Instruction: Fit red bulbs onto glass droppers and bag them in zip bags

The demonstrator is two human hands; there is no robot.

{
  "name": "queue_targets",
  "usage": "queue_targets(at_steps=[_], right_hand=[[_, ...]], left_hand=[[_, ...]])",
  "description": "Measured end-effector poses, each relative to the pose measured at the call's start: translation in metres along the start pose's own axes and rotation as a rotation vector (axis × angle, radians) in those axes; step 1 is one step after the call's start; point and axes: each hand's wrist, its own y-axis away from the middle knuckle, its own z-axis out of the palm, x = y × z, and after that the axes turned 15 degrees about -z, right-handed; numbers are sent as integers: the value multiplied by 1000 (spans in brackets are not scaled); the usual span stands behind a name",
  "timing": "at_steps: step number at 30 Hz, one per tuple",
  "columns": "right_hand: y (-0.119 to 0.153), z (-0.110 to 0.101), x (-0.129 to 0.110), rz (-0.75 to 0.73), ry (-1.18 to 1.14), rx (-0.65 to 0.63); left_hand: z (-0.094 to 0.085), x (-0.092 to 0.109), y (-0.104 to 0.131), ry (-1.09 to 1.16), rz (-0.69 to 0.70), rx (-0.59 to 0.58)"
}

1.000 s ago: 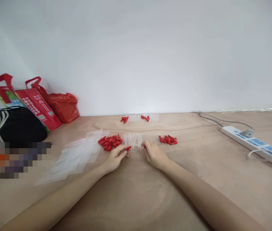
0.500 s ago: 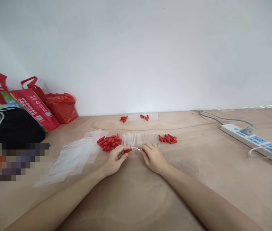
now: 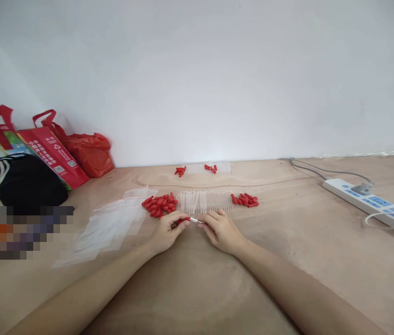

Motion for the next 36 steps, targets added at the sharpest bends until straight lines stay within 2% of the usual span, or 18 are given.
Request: queue_targets(at_steps=[7,21,30,36], right_hand=[[0,0,1,-56,-3,15],[-1,-5,6,-191,113,-41],[-4,-2,-1,-151,151,-33],[-4,0,-3,-176,232,-30]], left_hand=[[-4,7,4,-29,97,35],[-6,6,7,-108,182,-21],[-5,7,6,-157,245,7],[-3,8,7,-209,319,-6]])
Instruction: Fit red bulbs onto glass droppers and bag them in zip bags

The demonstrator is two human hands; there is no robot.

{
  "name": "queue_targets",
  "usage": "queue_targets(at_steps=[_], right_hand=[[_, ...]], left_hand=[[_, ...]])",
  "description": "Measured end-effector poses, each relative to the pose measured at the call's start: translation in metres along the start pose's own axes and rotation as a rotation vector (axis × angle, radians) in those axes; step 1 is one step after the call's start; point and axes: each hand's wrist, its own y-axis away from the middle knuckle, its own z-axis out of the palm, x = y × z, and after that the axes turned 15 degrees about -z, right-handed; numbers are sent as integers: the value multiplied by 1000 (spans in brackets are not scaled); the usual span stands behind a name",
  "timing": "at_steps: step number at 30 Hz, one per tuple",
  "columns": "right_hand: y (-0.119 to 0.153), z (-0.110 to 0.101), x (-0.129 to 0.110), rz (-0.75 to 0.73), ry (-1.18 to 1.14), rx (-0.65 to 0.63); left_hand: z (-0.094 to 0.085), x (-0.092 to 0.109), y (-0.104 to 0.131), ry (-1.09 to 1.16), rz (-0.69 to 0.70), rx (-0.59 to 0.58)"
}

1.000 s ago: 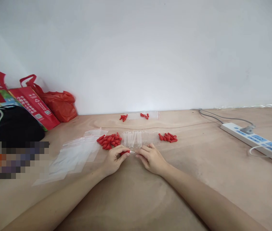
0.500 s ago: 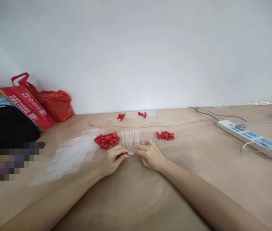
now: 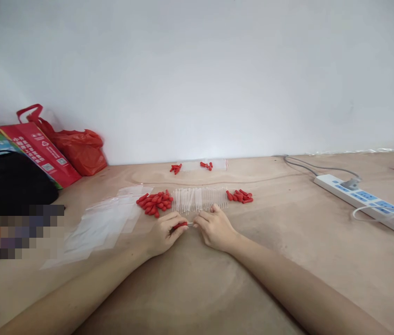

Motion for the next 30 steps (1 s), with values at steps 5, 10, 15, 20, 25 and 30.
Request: queue_targets(at_steps=[5,10,15,20,25,30], right_hand=[[1,1,0,-18,30,15],[1,1,0,-20,-11,32],[0,4,-1,-2,-49,10],[-3,2,1,12,-75,-47],[-8,-12,3,42,13,-145],[-2,-21,12,76,48,-215]], left_hand=[[0,2,-1,-23,31,-19],[1,2,-2,-20,46,-24],[2,2,-1,-14,51,-37],[3,0,-3,-11,39,-29],[0,-7,-7,-18,4,37],[-1,-12,-5,-56,-61,122]])
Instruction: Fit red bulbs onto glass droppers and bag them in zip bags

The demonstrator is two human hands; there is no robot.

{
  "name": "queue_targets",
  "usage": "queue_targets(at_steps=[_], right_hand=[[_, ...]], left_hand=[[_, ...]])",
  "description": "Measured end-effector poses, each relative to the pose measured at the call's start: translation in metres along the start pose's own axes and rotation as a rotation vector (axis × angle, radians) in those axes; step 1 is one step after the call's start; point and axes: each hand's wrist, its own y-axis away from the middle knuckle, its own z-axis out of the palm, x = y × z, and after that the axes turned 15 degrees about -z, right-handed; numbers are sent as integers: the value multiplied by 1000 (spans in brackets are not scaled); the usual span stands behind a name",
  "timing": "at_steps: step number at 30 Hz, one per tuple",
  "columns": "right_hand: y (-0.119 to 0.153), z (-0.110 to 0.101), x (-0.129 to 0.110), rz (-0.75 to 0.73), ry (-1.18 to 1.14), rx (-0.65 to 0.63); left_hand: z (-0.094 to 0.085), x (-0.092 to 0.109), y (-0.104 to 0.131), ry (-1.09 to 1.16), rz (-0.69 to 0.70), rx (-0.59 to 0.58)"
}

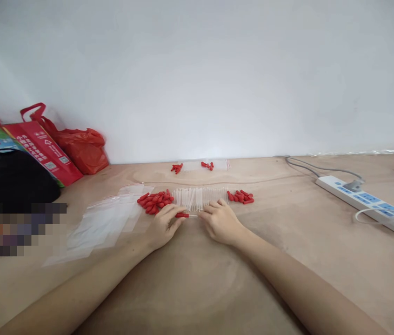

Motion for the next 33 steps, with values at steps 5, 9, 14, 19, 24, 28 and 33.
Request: queue_targets(at_steps=[5,9,14,19,24,28,33], right_hand=[[9,7,24,361,15,191],[12,13,38,584,128,213],[8,21,38,650,243,61],[4,26,34,651,260,-8],[2,27,31,628,232,-15],[0,26,28,645,212,1],[8,15,44,768,157,73]], left_hand=[[-1,-2,2,-33,-97,80],[0,-2,3,-38,-42,10],[1,0,3,-58,-38,-15],[1,-1,3,-74,-40,-30],[2,-2,3,-78,-29,-41],[1,-1,2,-75,-28,-48],[0,1,2,-70,-33,-48]])
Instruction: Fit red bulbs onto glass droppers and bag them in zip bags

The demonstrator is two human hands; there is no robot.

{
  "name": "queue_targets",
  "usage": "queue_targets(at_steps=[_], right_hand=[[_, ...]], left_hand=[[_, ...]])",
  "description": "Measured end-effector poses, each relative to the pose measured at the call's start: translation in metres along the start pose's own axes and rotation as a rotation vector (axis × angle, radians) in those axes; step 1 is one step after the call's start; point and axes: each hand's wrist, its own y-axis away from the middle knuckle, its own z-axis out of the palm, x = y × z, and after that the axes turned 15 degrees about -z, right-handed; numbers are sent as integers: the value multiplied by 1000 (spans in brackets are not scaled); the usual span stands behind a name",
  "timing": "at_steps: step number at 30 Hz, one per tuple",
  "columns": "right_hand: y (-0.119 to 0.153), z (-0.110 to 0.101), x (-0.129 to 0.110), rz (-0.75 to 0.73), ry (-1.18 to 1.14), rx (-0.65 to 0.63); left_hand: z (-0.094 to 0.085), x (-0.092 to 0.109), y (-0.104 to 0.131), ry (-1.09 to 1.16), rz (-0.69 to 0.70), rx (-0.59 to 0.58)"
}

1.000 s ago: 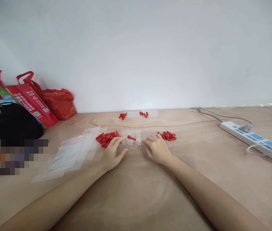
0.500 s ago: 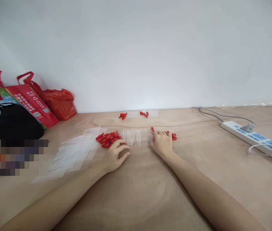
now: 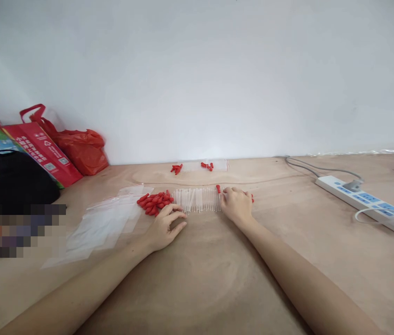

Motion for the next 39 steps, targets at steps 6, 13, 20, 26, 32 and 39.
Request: queue_targets(at_steps=[6,13,20,26,32,39], right_hand=[[-6,-14,58,323,-49,-53],[-5,-13,56,118,-98,-116],[-2,-11,45,-29,-22,-131],[5,-8,47,-122,22,-120],[8,-4,37,-96,-41,136],[25,-12,7,-358,-357,186]], left_hand=[[1,-1,0,15,4,3],[1,-3,-1,26,13,-5],[2,-3,-1,25,16,-13],[1,-1,-1,-20,-19,44],[4,6,-19,-169,-181,185],[21,17,-62,-371,-352,138]])
